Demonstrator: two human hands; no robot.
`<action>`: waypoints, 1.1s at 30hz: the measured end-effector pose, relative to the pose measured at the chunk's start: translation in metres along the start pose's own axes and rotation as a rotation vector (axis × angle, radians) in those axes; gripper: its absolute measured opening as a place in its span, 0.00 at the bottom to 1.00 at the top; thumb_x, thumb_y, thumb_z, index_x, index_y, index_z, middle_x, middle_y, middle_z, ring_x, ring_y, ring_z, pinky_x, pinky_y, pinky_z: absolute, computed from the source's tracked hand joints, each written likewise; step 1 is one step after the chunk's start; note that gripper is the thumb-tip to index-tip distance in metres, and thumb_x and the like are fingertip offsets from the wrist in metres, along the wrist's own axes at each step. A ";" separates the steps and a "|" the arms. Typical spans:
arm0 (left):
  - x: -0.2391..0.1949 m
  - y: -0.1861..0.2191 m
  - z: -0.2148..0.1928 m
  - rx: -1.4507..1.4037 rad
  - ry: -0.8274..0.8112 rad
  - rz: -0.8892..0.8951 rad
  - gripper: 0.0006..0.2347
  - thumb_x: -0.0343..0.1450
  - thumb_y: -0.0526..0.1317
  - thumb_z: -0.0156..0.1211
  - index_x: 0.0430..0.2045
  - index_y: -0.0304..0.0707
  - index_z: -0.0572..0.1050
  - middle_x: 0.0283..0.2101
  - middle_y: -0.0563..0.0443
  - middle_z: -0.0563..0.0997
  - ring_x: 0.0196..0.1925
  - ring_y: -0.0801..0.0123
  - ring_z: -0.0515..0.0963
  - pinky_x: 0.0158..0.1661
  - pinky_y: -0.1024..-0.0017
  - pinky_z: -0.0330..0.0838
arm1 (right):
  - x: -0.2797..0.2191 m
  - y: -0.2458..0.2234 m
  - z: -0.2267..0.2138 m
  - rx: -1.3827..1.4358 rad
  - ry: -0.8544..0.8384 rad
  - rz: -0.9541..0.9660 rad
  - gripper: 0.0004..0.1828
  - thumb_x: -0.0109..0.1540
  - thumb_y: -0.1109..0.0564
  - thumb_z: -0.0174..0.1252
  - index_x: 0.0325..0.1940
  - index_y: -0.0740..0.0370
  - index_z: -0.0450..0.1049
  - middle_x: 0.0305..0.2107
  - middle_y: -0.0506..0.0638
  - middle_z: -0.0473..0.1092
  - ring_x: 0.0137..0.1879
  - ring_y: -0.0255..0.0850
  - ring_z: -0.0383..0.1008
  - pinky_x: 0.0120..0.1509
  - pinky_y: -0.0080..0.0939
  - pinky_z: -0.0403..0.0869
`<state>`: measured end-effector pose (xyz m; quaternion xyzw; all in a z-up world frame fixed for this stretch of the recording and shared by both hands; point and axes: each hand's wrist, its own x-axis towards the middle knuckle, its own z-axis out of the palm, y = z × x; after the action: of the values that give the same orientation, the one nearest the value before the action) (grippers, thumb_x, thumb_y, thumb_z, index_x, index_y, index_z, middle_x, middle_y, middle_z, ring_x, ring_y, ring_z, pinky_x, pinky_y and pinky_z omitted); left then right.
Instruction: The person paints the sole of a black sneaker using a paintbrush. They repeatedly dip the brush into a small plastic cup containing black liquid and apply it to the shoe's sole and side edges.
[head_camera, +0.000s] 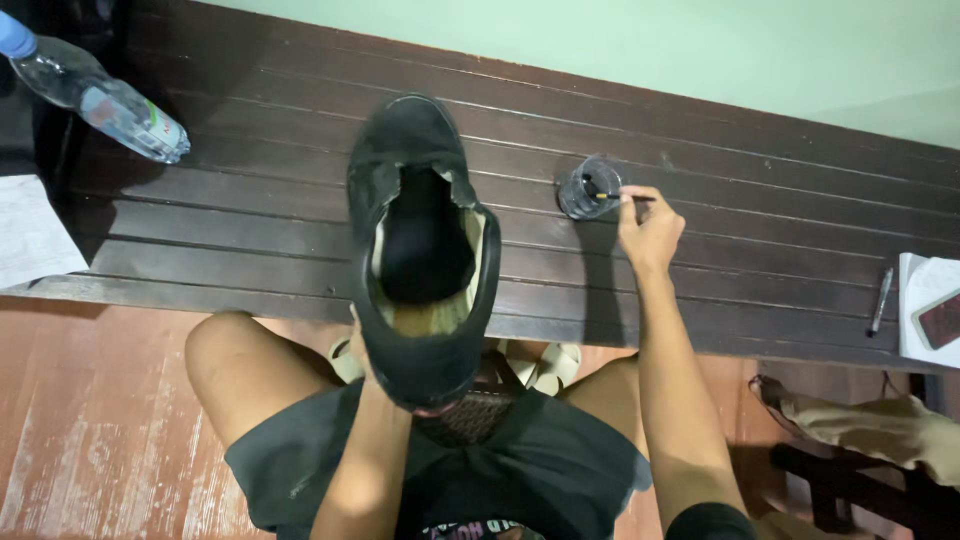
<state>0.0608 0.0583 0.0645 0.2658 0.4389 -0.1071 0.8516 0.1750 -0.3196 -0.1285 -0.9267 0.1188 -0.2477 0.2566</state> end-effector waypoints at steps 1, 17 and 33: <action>-0.002 -0.002 0.002 0.008 0.034 0.002 0.46 0.59 0.68 0.64 0.72 0.41 0.69 0.74 0.35 0.71 0.74 0.39 0.70 0.73 0.53 0.61 | 0.000 -0.011 -0.013 0.004 0.004 -0.005 0.09 0.65 0.57 0.70 0.42 0.38 0.86 0.06 0.43 0.58 0.14 0.41 0.62 0.26 0.38 0.62; 0.065 -0.084 -0.050 -0.518 -1.020 -0.034 0.25 0.81 0.54 0.58 0.69 0.37 0.71 0.70 0.40 0.75 0.73 0.51 0.72 0.75 0.52 0.62 | -0.155 -0.171 -0.204 1.063 0.466 0.237 0.09 0.71 0.53 0.65 0.51 0.55 0.72 0.41 0.61 0.76 0.40 0.47 0.81 0.36 0.42 0.82; 0.064 -0.097 -0.055 -0.454 -0.986 -0.092 0.25 0.79 0.55 0.60 0.64 0.36 0.75 0.65 0.39 0.79 0.69 0.51 0.77 0.69 0.50 0.70 | -0.183 -0.183 -0.206 0.994 0.386 -0.054 0.06 0.73 0.62 0.60 0.51 0.63 0.68 0.37 0.63 0.72 0.43 0.50 0.83 0.37 0.51 0.87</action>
<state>0.0205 0.0108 -0.0476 -0.0260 0.0107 -0.1588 0.9869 -0.0706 -0.1875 0.0497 -0.6335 0.0085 -0.4467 0.6317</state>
